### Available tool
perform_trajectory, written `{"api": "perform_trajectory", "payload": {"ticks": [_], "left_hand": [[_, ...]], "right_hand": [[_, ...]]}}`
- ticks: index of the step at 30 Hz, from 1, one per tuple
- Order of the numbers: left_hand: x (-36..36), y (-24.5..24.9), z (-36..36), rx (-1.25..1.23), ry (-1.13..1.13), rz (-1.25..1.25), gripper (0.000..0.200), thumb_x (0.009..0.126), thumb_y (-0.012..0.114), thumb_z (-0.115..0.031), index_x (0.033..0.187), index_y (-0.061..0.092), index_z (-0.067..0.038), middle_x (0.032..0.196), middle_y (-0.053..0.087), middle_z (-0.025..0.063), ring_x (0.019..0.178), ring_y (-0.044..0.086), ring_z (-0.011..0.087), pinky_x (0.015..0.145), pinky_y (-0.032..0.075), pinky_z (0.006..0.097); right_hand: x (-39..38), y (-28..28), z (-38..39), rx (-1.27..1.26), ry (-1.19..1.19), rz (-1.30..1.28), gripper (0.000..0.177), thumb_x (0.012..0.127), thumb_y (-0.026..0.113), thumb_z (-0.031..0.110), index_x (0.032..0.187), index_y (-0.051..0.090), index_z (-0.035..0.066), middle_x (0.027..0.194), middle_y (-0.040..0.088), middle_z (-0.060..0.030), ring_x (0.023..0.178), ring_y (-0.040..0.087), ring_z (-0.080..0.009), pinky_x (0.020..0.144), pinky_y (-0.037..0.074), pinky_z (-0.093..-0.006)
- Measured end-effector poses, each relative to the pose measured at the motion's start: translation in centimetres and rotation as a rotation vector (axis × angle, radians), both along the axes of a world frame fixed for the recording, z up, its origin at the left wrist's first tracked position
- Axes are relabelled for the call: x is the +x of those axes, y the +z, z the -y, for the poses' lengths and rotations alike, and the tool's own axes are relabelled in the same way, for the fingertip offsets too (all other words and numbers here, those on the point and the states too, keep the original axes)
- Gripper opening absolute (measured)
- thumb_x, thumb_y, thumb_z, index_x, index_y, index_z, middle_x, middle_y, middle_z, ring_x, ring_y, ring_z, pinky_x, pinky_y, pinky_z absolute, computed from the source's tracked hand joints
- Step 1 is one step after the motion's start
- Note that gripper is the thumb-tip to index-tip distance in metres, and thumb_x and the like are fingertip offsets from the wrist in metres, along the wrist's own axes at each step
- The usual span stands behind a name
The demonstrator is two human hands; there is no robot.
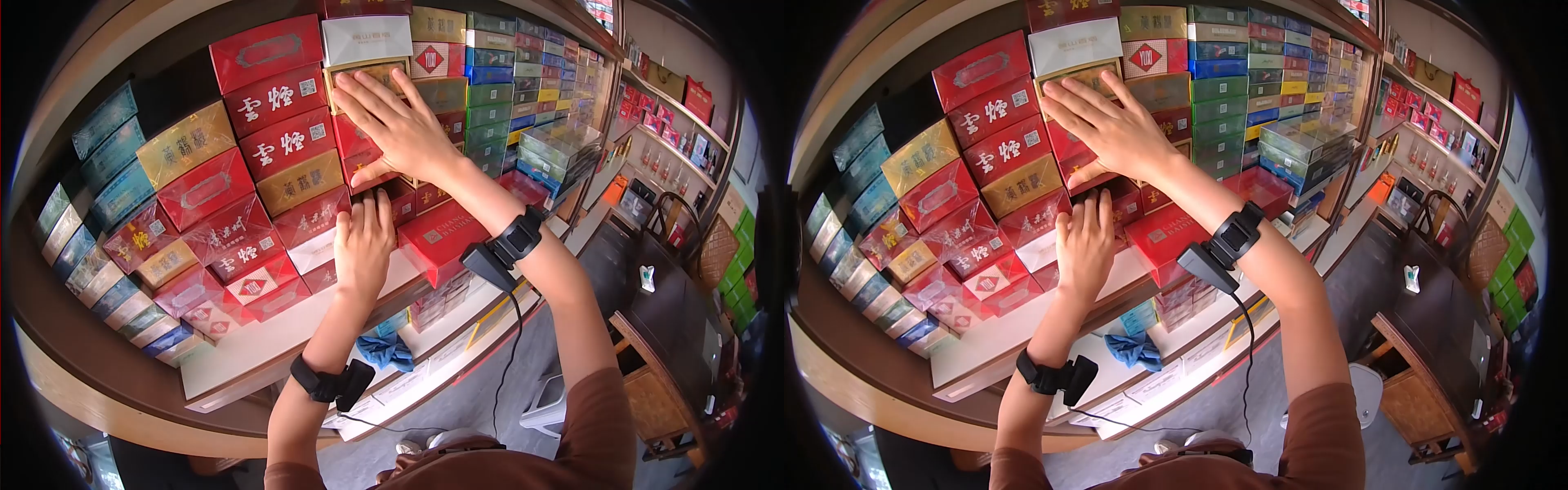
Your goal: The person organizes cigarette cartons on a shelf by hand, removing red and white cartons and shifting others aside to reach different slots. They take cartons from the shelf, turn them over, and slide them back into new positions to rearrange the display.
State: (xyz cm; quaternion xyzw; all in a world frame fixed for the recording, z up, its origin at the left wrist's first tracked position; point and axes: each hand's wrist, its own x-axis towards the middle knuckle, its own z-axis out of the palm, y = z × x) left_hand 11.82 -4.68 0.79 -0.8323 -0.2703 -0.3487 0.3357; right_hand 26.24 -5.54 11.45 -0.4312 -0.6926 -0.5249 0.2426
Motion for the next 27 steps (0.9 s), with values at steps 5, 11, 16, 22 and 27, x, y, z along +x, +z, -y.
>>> {"api": "perform_trajectory", "payload": {"ticks": [5, 11, 16, 22, 27], "left_hand": [[-0.2, 0.1, -0.8, -0.009, -0.079, 0.028, 0.043, 0.072, 0.057, -0.012, 0.114, 0.053, -0.002, 0.102, 0.057, 0.0059, 0.086, 0.052, 0.0155, 0.078, 0.038, 0.0309], [-0.7, 1.6, -0.9, 0.043, -0.124, -0.053, 0.039, 0.071, 0.058, -0.012, 0.109, 0.056, -0.003, 0.088, 0.058, 0.0042, 0.082, 0.055, 0.015, 0.077, 0.039, 0.0302], [-0.7, 1.6, -1.2, -0.01, -0.129, -0.06, 0.05, 0.067, 0.066, -0.013, 0.115, 0.054, -0.01, 0.097, 0.059, 0.0018, 0.087, 0.055, 0.0155, 0.08, 0.037, 0.0346], [-1.0, 2.4, -1.2, 0.248, -0.273, -0.095, 0.041, 0.074, 0.059, -0.018, 0.114, 0.048, -0.016, 0.103, 0.056, 0.007, 0.086, 0.057, 0.021, 0.085, 0.039, 0.0383], [-0.8, 2.5, -2.6, 0.309, -0.266, -0.159, 0.035, 0.077, 0.054, -0.02, 0.11, 0.047, -0.012, 0.105, 0.058, 0.0117, 0.084, 0.058, 0.022, 0.085, 0.04, 0.0405]], "right_hand": [[-0.1, 0.0, 0.2, 0.0, -0.012, 0.007, 0.109, 0.057, 0.048, 0.076, 0.142, 0.024, 0.013, 0.148, 0.022, -0.0051, 0.136, 0.021, -0.0201, 0.111, 0.011, -0.048], [-0.1, 0.0, 0.1, -0.009, 0.026, -0.025, 0.105, 0.06, 0.048, 0.074, 0.143, 0.022, 0.017, 0.148, 0.023, -0.0007, 0.135, 0.023, -0.0154, 0.111, 0.011, -0.0476], [-0.1, -0.1, 0.2, -0.009, 0.022, -0.026, 0.105, 0.059, 0.049, 0.074, 0.143, 0.023, 0.017, 0.148, 0.023, -0.0007, 0.135, 0.023, -0.0152, 0.111, 0.012, -0.0477], [-0.2, 0.1, 0.2, -0.007, 0.022, -0.025, 0.105, 0.059, 0.052, 0.073, 0.143, 0.024, 0.017, 0.148, 0.023, -0.0006, 0.135, 0.024, -0.0152, 0.11, 0.013, -0.0479], [-0.1, 0.1, 0.1, 0.002, 0.011, -0.006, 0.105, 0.059, 0.051, 0.073, 0.142, 0.024, 0.016, 0.148, 0.023, -0.0006, 0.135, 0.023, -0.0155, 0.11, 0.013, -0.0483]]}}
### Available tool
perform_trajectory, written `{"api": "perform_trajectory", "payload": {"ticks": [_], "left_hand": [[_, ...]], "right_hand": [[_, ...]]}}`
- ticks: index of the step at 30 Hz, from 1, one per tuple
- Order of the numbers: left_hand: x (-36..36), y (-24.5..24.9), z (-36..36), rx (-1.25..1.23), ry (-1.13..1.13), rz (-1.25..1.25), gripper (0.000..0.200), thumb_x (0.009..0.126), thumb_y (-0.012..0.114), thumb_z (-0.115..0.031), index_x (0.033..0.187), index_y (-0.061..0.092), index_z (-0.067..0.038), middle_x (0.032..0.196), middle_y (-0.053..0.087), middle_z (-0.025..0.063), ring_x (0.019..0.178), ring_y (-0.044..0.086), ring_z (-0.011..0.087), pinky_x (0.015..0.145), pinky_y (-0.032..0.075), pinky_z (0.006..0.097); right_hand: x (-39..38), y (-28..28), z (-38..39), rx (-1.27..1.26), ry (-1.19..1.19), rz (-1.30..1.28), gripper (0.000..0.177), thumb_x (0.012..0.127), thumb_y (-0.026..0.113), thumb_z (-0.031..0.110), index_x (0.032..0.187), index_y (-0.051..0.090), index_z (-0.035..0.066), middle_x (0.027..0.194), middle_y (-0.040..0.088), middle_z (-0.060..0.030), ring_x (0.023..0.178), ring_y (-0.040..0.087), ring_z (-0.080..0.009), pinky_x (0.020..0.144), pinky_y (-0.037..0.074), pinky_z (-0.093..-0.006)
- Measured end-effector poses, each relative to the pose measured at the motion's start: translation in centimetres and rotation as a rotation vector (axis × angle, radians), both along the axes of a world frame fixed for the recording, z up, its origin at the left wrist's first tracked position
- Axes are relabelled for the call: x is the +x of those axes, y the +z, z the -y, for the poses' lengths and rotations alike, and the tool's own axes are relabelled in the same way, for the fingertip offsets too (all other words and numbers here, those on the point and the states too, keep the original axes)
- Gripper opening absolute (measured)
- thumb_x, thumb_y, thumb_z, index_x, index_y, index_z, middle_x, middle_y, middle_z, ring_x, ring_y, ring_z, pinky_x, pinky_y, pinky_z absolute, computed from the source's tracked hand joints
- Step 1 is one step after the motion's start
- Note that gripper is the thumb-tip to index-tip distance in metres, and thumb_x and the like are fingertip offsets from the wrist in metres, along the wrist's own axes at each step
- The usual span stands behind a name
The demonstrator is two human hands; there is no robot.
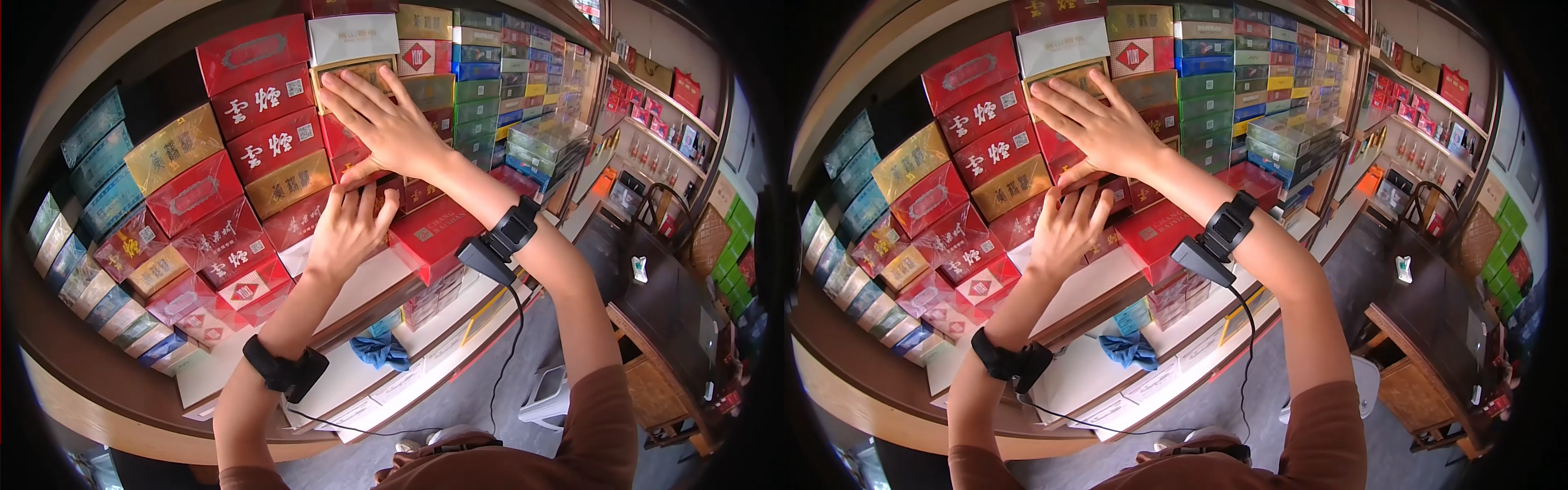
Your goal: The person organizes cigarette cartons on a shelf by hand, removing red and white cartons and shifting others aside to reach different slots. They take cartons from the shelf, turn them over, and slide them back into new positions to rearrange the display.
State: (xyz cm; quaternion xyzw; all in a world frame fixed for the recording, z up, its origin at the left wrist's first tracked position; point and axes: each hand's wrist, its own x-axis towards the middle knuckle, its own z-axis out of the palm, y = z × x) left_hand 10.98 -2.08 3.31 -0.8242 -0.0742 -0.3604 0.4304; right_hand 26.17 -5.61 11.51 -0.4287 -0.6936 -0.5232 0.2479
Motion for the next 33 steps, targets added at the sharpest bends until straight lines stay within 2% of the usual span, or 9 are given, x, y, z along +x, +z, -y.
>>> {"api": "perform_trajectory", "payload": {"ticks": [8, 12, 14, 16, 24, 26, 28, 30, 33], "left_hand": [[-1.7, 0.8, 6.5, -0.256, -0.333, 0.09, 0.03, 0.072, 0.059, -0.025, 0.097, 0.049, -0.012, 0.108, 0.057, 0.0081, 0.095, 0.055, 0.0197, 0.071, 0.039, 0.0413], [-3.4, -1.0, 12.0, -0.282, -0.609, 0.012, 0.034, 0.065, 0.062, -0.021, 0.095, 0.048, -0.017, 0.12, 0.054, 0.0097, 0.097, 0.053, 0.0217, 0.074, 0.039, 0.0426], [-4.1, -1.8, 13.7, -0.248, -0.653, -0.065, 0.029, 0.072, 0.059, -0.021, 0.097, 0.045, -0.021, 0.12, 0.054, 0.0118, 0.096, 0.054, 0.0216, 0.081, 0.043, 0.047], [-4.9, -1.7, 15.0, -0.23, -0.62, -0.118, 0.028, 0.073, 0.058, -0.021, 0.097, 0.044, -0.023, 0.12, 0.054, 0.0118, 0.095, 0.055, 0.0216, 0.085, 0.044, 0.0453], [-9.2, 0.0, 17.7, -0.397, -0.632, -0.135, 0.023, 0.075, 0.057, -0.022, 0.095, 0.046, -0.024, 0.119, 0.055, 0.0133, 0.097, 0.056, 0.0231, 0.087, 0.045, 0.042], [-10.3, 0.6, 18.8, -0.508, -0.696, -0.113, 0.021, 0.078, 0.055, -0.024, 0.093, 0.041, -0.022, 0.121, 0.052, 0.0044, 0.104, 0.052, 0.0211, 0.091, 0.043, 0.0445], [-10.7, 0.5, 20.8, -0.414, -0.948, 0.105, 0.013, 0.083, 0.052, -0.025, 0.092, 0.051, -0.016, 0.111, 0.059, 0.0105, 0.089, 0.058, 0.0249, 0.088, 0.042, 0.0423], [-12.4, 0.0, 23.2, -0.495, -0.987, 0.101, 0.013, 0.082, 0.051, -0.024, 0.093, 0.045, -0.019, 0.125, 0.049, 0.0121, 0.1, 0.052, 0.0265, 0.087, 0.046, 0.0459], [-13.9, -0.8, 23.4, -0.551, -0.986, 0.086, 0.015, 0.084, 0.052, -0.025, 0.096, 0.049, -0.018, 0.122, 0.051, 0.0086, 0.104, 0.048, 0.0271, 0.086, 0.047, 0.0449]], "right_hand": [[0.0, 0.1, 0.3, -0.061, -0.009, 0.011, 0.106, 0.06, 0.05, 0.073, 0.143, 0.023, 0.013, 0.149, 0.021, -0.0034, 0.137, 0.018, -0.0178, 0.11, 0.011, -0.05], [0.5, 0.8, 1.1, -0.163, -0.053, 0.109, 0.109, 0.061, 0.057, 0.067, 0.144, 0.014, 0.009, 0.15, 0.014, -0.0078, 0.138, 0.014, -0.0225, 0.11, 0.009, -0.0505], [0.6, 2.0, 2.3, -0.232, -0.158, 0.208, 0.11, 0.06, 0.067, 0.054, 0.144, 0.012, 0.011, 0.15, 0.011, -0.0068, 0.138, 0.013, -0.0204, 0.111, 0.014, -0.0472], [0.3, 2.0, 2.8, -0.268, -0.228, 0.209, 0.111, 0.057, 0.069, 0.053, 0.145, 0.011, 0.015, 0.151, 0.01, -0.0016, 0.138, 0.015, -0.0163, 0.11, 0.019, -0.0444], [0.5, 1.1, 2.6, -0.225, -0.209, 0.249, 0.111, 0.056, 0.068, 0.052, 0.144, 0.013, 0.013, 0.151, 0.011, -0.0047, 0.138, 0.014, -0.0181, 0.112, 0.015, -0.0432], [0.5, 1.2, 2.5, -0.247, -0.282, 0.224, 0.112, 0.055, 0.069, 0.054, 0.145, 0.011, 0.019, 0.151, 0.01, 0.0018, 0.138, 0.013, -0.0136, 0.111, 0.016, -0.0419], [0.7, 1.2, 2.4, -0.24, -0.259, 0.233, 0.114, 0.053, 0.069, 0.055, 0.145, 0.011, 0.019, 0.151, 0.01, 0.0015, 0.138, 0.012, -0.0135, 0.112, 0.015, -0.0419], [0.8, 1.1, 2.4, -0.224, -0.25, 0.233, 0.114, 0.054, 0.069, 0.054, 0.145, 0.011, 0.019, 0.151, 0.01, 0.0012, 0.138, 0.012, -0.0134, 0.112, 0.016, -0.0419], [0.6, 1.2, 2.5, -0.228, -0.221, 0.213, 0.114, 0.054, 0.069, 0.053, 0.145, 0.01, 0.019, 0.151, 0.01, 0.0007, 0.138, 0.013, -0.0136, 0.112, 0.016, -0.0411]]}}
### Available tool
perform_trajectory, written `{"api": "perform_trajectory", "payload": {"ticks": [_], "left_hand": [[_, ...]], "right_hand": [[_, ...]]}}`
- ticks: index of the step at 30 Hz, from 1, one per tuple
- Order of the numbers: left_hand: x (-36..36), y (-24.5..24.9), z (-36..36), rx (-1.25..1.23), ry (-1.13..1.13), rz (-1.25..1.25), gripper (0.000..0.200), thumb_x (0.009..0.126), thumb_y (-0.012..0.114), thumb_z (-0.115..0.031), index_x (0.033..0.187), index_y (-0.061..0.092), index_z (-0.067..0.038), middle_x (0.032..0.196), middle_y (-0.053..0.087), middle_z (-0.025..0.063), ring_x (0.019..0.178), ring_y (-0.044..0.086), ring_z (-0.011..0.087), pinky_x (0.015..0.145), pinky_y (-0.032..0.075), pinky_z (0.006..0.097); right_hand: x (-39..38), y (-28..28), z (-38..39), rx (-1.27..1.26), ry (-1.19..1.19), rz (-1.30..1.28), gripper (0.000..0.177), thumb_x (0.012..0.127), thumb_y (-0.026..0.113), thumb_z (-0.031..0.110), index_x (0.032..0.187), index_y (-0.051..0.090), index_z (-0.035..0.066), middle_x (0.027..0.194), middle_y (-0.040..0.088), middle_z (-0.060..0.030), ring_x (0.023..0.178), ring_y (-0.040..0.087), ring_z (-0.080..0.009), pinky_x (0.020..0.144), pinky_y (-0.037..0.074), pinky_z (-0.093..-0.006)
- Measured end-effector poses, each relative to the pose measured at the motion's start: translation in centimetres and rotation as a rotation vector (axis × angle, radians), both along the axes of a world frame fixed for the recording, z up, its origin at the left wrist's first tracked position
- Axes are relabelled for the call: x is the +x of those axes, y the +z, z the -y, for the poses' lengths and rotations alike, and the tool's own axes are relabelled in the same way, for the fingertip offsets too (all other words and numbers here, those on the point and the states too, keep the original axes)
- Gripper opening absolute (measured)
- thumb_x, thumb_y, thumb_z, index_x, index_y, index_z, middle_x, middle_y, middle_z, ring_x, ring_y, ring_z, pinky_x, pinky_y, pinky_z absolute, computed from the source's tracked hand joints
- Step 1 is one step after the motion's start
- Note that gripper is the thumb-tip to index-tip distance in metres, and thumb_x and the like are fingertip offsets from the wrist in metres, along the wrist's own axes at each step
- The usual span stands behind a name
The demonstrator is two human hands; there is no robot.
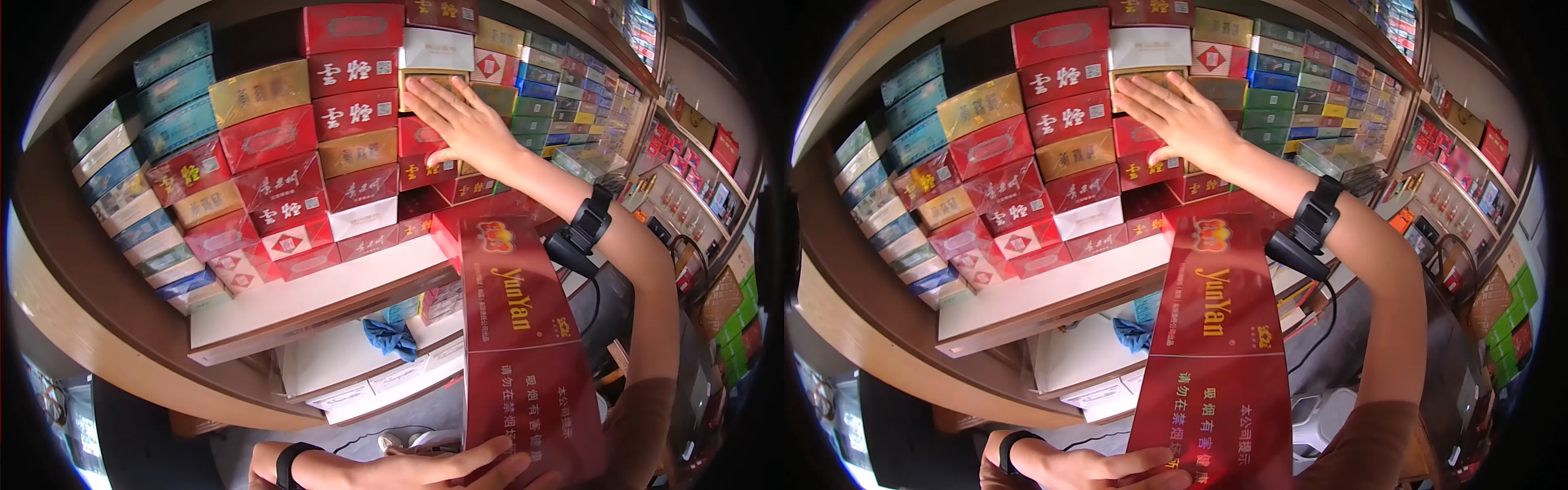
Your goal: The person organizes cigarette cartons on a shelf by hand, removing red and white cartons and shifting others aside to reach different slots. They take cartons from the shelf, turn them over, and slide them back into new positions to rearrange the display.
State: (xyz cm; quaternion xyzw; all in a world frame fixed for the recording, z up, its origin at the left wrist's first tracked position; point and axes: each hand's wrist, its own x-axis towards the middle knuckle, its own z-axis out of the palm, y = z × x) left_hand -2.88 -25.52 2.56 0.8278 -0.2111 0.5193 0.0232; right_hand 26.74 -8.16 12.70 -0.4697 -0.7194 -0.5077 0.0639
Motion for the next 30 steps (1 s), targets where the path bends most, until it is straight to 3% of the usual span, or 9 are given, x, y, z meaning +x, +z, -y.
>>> {"api": "perform_trajectory", "payload": {"ticks": [4, 5, 10, 14, 17, 20, 25, 28, 30], "left_hand": [[-5.2, -0.1, -1.0, 0.218, -0.014, -0.073, 0.024, 0.086, 0.053, -0.028, 0.107, 0.057, -0.018, 0.12, 0.052, -0.0024, 0.108, 0.045, 0.0256, 0.088, 0.048, 0.0417], [-5.6, -1.1, -0.5, 0.166, 0.057, 0.107, 0.023, 0.084, 0.056, -0.027, 0.105, 0.057, -0.018, 0.119, 0.053, -0.0042, 0.107, 0.046, 0.0234, 0.088, 0.047, 0.0419], [-8.3, -2.3, 0.2, 0.155, 0.256, 0.245, 0.022, 0.084, 0.055, -0.027, 0.105, 0.057, -0.018, 0.119, 0.053, -0.0045, 0.107, 0.046, 0.0229, 0.088, 0.047, 0.0418], [-9.2, -2.7, 1.0, 0.144, 0.35, 0.26, 0.021, 0.085, 0.055, -0.026, 0.104, 0.057, -0.018, 0.119, 0.052, -0.0047, 0.107, 0.046, 0.0226, 0.088, 0.047, 0.0418], [-9.8, -2.8, 1.6, 0.138, 0.388, 0.271, 0.021, 0.085, 0.055, -0.026, 0.104, 0.057, -0.018, 0.119, 0.052, -0.0049, 0.107, 0.047, 0.0224, 0.088, 0.047, 0.0417], [-10.2, -2.9, 2.1, 0.149, 0.424, 0.284, 0.02, 0.085, 0.055, -0.026, 0.104, 0.057, -0.018, 0.119, 0.052, -0.0051, 0.107, 0.047, 0.0221, 0.088, 0.046, 0.0417], [-10.6, -2.5, 2.8, 0.157, 0.47, 0.295, 0.019, 0.085, 0.055, -0.026, 0.103, 0.057, -0.019, 0.119, 0.052, -0.0053, 0.107, 0.047, 0.0217, 0.088, 0.046, 0.0416], [-10.9, -2.4, 3.0, 0.163, 0.491, 0.307, 0.019, 0.085, 0.054, -0.025, 0.103, 0.056, -0.019, 0.119, 0.052, -0.0055, 0.107, 0.047, 0.0214, 0.088, 0.046, 0.0416], [-11.1, -2.3, 3.2, 0.164, 0.508, 0.315, 0.018, 0.085, 0.054, -0.025, 0.103, 0.056, -0.019, 0.119, 0.052, -0.0056, 0.107, 0.047, 0.0213, 0.088, 0.046, 0.0416]], "right_hand": [[-0.1, -0.2, 0.0, 0.013, -0.01, 0.006, 0.113, 0.054, 0.069, 0.053, 0.145, 0.01, 0.019, 0.151, 0.011, 0.0009, 0.138, 0.014, -0.0136, 0.112, 0.017, -0.0401], [-0.2, -0.4, 0.2, 0.004, -0.041, 0.006, 0.113, 0.054, 0.069, 0.053, 0.145, 0.011, 0.019, 0.151, 0.011, 0.001, 0.138, 0.014, -0.0135, 0.112, 0.016, -0.0402], [0.4, -4.4, 0.0, -0.067, -0.006, 0.003, 0.115, 0.053, 0.068, 0.057, 0.145, 0.012, 0.017, 0.151, 0.012, -0.0019, 0.139, 0.011, -0.0161, 0.112, 0.013, -0.0427], [0.3, -5.6, 0.3, -0.041, 0.024, 0.042, 0.108, 0.06, 0.065, 0.056, 0.145, 0.011, 0.017, 0.151, 0.01, -0.0012, 0.139, 0.011, -0.016, 0.113, 0.012, -0.0406], [-0.7, -5.4, 1.6, -0.101, 0.099, -0.065, 0.088, 0.071, 0.067, 0.044, 0.142, 0.023, 0.015, 0.148, 0.023, -0.004, 0.135, 0.023, -0.0187, 0.111, 0.021, -0.0403], [-3.3, -5.4, 1.8, 0.13, 0.535, -0.216, 0.049, 0.077, 0.064, 0.018, 0.123, 0.049, 0.011, 0.127, 0.05, -0.0065, 0.117, 0.048, -0.0207, 0.1, 0.039, -0.0379], [-11.4, -2.4, -1.3, 0.17, 0.674, 0.019, 0.063, 0.072, 0.071, 0.026, 0.129, 0.045, 0.019, 0.136, 0.042, -0.0033, 0.126, 0.039, -0.0189, 0.106, 0.03, -0.0392], [-14.5, -0.9, -3.1, 0.012, 0.554, 0.036, 0.086, 0.064, 0.074, 0.039, 0.138, 0.032, 0.025, 0.145, 0.03, -0.0022, 0.134, 0.027, -0.0177, 0.11, 0.021, -0.0421], [-14.5, -0.4, -4.4, 0.051, 0.542, 0.083, 0.088, 0.063, 0.074, 0.041, 0.138, 0.033, 0.024, 0.145, 0.03, -0.0021, 0.134, 0.028, -0.0179, 0.11, 0.021, -0.043]]}}
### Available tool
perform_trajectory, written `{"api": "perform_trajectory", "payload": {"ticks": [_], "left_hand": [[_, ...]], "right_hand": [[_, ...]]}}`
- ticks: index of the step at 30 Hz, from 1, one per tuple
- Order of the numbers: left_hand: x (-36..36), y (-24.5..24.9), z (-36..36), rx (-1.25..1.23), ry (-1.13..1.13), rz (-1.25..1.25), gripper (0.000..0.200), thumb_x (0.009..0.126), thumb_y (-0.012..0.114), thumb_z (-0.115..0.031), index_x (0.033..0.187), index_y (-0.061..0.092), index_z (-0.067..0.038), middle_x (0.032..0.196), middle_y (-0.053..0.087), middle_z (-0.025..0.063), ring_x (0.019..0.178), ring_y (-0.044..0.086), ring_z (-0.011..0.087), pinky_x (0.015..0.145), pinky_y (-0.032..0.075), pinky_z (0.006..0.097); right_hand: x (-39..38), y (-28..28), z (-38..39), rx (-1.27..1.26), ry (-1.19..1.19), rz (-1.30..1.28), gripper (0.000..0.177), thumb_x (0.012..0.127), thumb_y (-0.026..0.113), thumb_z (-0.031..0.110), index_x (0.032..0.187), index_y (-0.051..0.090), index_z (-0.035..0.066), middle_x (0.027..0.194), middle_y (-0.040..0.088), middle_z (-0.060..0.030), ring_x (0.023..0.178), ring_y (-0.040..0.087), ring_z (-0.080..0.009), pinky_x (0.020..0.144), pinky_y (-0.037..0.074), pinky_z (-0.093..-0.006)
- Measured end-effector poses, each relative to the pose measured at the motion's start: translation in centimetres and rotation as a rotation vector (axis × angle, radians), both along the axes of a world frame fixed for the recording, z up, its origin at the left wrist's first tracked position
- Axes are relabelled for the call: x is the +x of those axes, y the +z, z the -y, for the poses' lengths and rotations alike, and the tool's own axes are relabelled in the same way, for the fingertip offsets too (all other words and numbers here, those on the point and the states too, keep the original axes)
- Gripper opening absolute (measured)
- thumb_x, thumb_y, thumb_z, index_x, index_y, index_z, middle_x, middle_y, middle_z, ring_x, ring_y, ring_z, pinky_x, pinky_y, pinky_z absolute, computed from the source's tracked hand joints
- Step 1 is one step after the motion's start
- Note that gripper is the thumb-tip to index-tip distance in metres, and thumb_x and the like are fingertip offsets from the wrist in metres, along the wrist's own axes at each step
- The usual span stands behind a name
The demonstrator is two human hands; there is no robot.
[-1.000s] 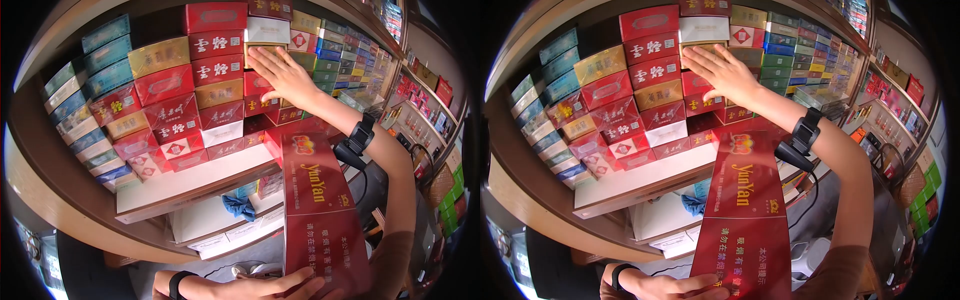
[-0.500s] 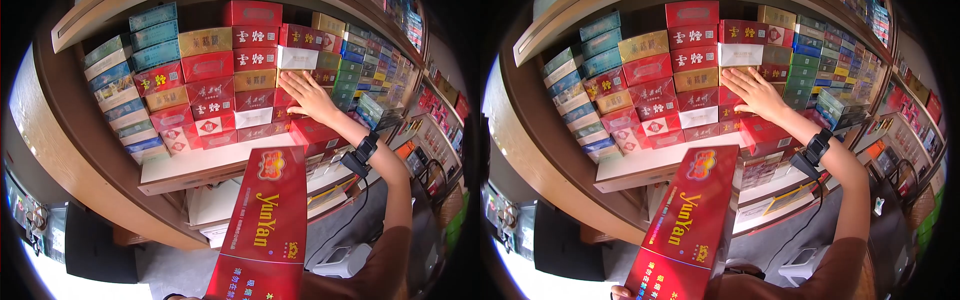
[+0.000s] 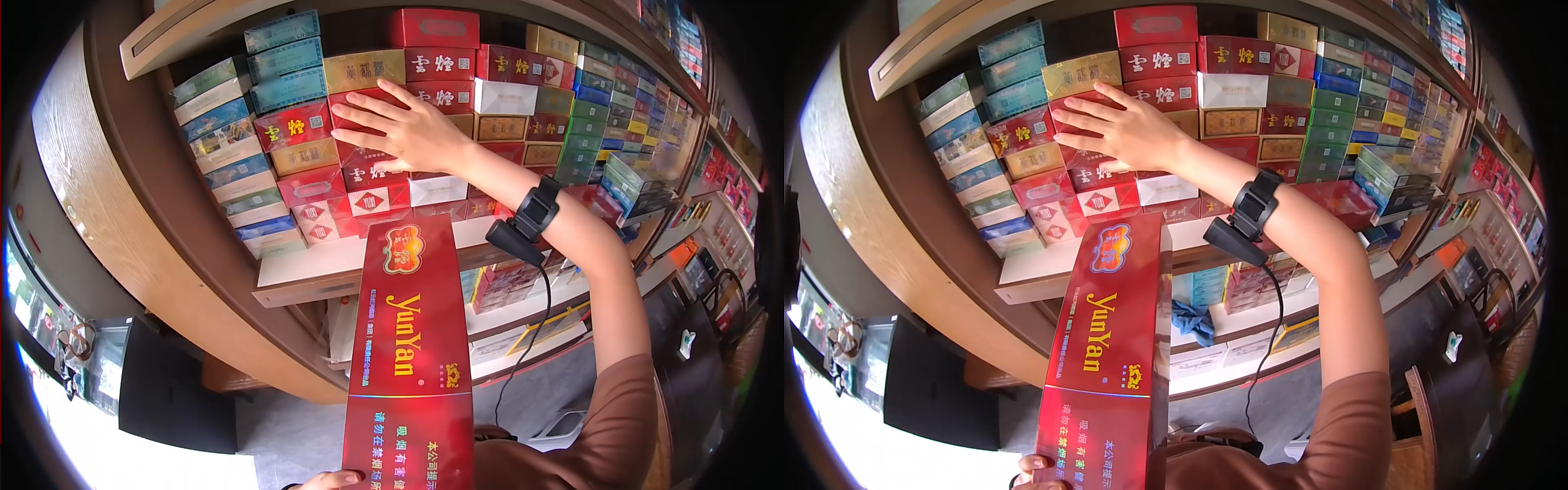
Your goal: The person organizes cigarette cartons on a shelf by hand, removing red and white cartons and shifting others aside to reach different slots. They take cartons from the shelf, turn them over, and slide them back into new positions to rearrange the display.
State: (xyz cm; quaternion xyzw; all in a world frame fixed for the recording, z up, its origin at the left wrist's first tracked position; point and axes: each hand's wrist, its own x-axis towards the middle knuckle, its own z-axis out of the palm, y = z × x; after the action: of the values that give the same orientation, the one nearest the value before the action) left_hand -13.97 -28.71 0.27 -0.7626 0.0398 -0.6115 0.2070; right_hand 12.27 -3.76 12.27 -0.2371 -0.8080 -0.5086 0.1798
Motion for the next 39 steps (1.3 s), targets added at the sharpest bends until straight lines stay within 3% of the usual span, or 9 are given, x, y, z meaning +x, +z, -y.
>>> {"api": "perform_trajectory", "payload": {"ticks": [6, 13, 14, 15, 17, 27, 29, 35, 39], "left_hand": [[0.2, -0.1, -0.9, 0.009, 0.053, 0.034, 0.017, 0.086, 0.054, -0.025, 0.102, 0.056, -0.019, 0.119, 0.052, -0.0059, 0.107, 0.047, 0.0208, 0.088, 0.046, 0.0415], [1.3, -0.2, -4.5, 0.06, 0.074, 0.012, 0.013, 0.088, 0.052, -0.023, 0.099, 0.055, -0.018, 0.112, 0.058, -0.0041, 0.096, 0.054, 0.0175, 0.085, 0.043, 0.0383], [0.8, -0.4, -5.9, 0.189, 0.18, -0.086, 0.031, 0.07, 0.06, -0.013, 0.082, 0.04, -0.034, 0.111, 0.048, -0.0081, 0.106, 0.044, 0.0198, 0.09, 0.042, 0.0473], [0.4, -0.3, -5.3, 0.06, 0.299, -0.15, 0.044, 0.064, 0.072, -0.015, 0.089, 0.04, -0.031, 0.109, 0.046, -0.0207, 0.114, 0.04, 0.0171, 0.093, 0.043, 0.0427], [0.1, 1.1, -6.2, -0.042, 0.323, -0.277, 0.043, 0.064, 0.071, -0.014, 0.086, 0.039, -0.032, 0.11, 0.046, -0.0187, 0.111, 0.042, 0.0184, 0.091, 0.044, 0.0434], [-0.3, 3.6, -8.1, -0.065, 0.132, -0.105, 0.042, 0.067, 0.066, -0.011, 0.089, 0.038, -0.032, 0.11, 0.048, -0.0089, 0.105, 0.045, 0.0245, 0.089, 0.042, 0.051], [0.2, 4.0, -8.5, -0.003, 0.103, -0.012, 0.038, 0.076, 0.065, -0.025, 0.106, 0.041, -0.03, 0.112, 0.049, 0.0009, 0.103, 0.049, 0.0283, 0.089, 0.044, 0.0535], [-0.8, 3.6, -8.0, -0.025, 0.128, -0.142, 0.041, 0.076, 0.065, -0.024, 0.108, 0.04, -0.03, 0.11, 0.052, -0.0012, 0.102, 0.05, 0.0276, 0.088, 0.044, 0.0543], [-1.2, 3.9, -5.9, -0.195, 0.188, -0.281, 0.032, 0.07, 0.062, -0.019, 0.089, 0.041, -0.034, 0.105, 0.053, -0.0092, 0.103, 0.046, 0.0241, 0.09, 0.042, 0.0525]], "right_hand": [[0.0, 2.7, -0.5, 0.138, 0.004, 0.043, 0.091, 0.057, 0.077, 0.043, 0.136, 0.038, 0.023, 0.141, 0.037, -0.0026, 0.13, 0.035, -0.0198, 0.109, 0.024, -0.0443], [0.5, 7.2, -0.7, 0.098, -0.02, 0.004, 0.083, 0.064, 0.072, 0.041, 0.137, 0.034, 0.031, 0.143, 0.033, 0.0017, 0.13, 0.034, -0.0157, 0.109, 0.027, -0.0375], [0.5, 7.2, -0.6, 0.102, -0.022, 0.002, 0.083, 0.064, 0.072, 0.041, 0.137, 0.034, 0.031, 0.143, 0.033, 0.0017, 0.13, 0.034, -0.0157, 0.109, 0.027, -0.0375], [0.5, 7.2, -0.6, 0.104, -0.034, 0.004, 0.082, 0.065, 0.072, 0.041, 0.137, 0.034, 0.032, 0.143, 0.034, 0.0017, 0.13, 0.034, -0.0155, 0.109, 0.027, -0.0377], [0.4, 7.2, -0.6, 0.106, -0.047, 0.007, 0.081, 0.065, 0.072, 0.04, 0.137, 0.035, 0.032, 0.143, 0.034, 0.0017, 0.13, 0.034, -0.0154, 0.109, 0.027, -0.0378], [0.5, 7.1, -0.9, 0.125, -0.039, -0.007, 0.077, 0.067, 0.069, 0.042, 0.136, 0.035, 0.033, 0.142, 0.035, 0.0026, 0.13, 0.034, -0.0153, 0.108, 0.027, -0.0381], [0.6, 6.8, -0.8, 0.093, -0.032, -0.032, 0.08, 0.067, 0.071, 0.039, 0.137, 0.034, 0.033, 0.143, 0.033, 0.003, 0.131, 0.033, -0.0154, 0.109, 0.026, -0.0379], [0.5, 6.8, -0.8, 0.116, -0.084, -0.019, 0.079, 0.067, 0.07, 0.04, 0.137, 0.034, 0.033, 0.143, 0.033, 0.0036, 0.13, 0.034, -0.0149, 0.109, 0.027, -0.0386], [0.5, 6.7, -0.8, 0.115, -0.064, -0.022, 0.077, 0.068, 0.069, 0.041, 0.137, 0.034, 0.032, 0.143, 0.033, 0.0035, 0.13, 0.034, -0.0147, 0.109, 0.027, -0.0394]]}}
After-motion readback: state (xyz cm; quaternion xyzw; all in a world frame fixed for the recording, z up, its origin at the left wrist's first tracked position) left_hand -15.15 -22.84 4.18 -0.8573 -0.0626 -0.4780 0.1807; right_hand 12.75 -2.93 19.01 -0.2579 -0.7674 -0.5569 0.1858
